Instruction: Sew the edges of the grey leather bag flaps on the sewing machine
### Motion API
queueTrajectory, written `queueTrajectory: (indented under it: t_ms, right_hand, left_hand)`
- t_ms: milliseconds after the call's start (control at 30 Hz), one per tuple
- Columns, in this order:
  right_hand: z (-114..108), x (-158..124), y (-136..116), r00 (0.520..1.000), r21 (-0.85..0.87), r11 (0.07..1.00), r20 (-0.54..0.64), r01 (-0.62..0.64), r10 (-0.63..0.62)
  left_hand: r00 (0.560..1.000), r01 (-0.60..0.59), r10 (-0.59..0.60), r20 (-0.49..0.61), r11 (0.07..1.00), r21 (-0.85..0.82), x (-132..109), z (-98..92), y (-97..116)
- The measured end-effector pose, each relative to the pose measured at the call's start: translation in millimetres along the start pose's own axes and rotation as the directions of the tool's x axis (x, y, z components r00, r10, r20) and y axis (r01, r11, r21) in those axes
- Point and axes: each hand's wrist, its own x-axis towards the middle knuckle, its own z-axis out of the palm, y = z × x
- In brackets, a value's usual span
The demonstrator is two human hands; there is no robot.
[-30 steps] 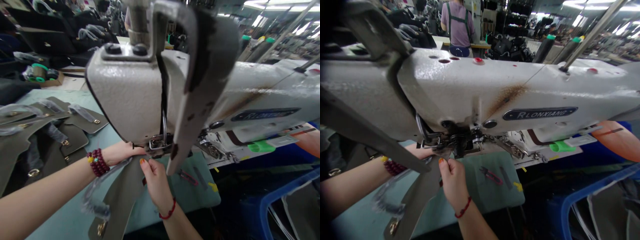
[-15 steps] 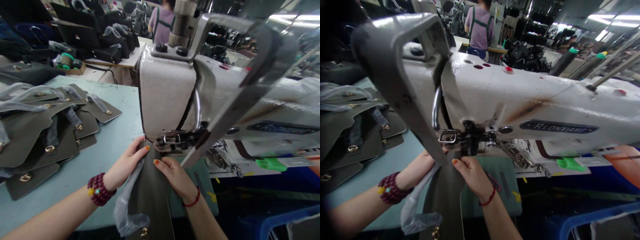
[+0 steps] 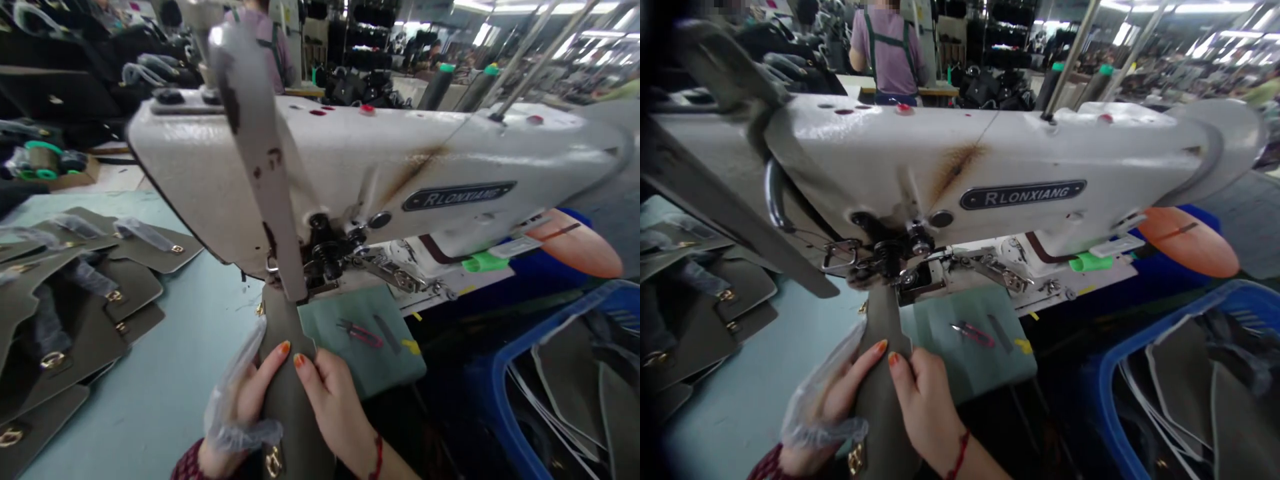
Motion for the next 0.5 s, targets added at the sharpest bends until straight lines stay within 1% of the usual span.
queueTrajectory:
  t_ms: [100,200,267,333,500]
  right_hand:
    - [-4,-1,-5,0.999,-0.041,0.999,0.008,-0.033,0.033]
    - [-3,1,-3,0.998,-0.014,0.998,0.012,-0.055,0.055]
    - [-2,3,-1,0.998,-0.01,0.998,0.004,-0.065,0.065]
    - [-1,7,0,0.997,-0.013,0.997,0.004,-0.071,0.071]
    - [0,19,2,0.998,-0.011,0.998,0.018,-0.062,0.062]
  left_hand:
    - [0.991,0.044,-0.041,-0.129,0.999,0.024,-3,0.8,1]
    - [0.984,0.019,-0.006,-0.179,0.997,0.073,-7,-2.2,-4]
    - [0.983,0.002,0.014,-0.183,0.996,0.09,-7,-4.9,-6]
    - [0.987,0.0,0.015,-0.162,0.996,0.091,-3,-7.4,-8]
    - [0.992,0.024,-0.016,-0.128,0.998,0.066,15,-9.9,-6]
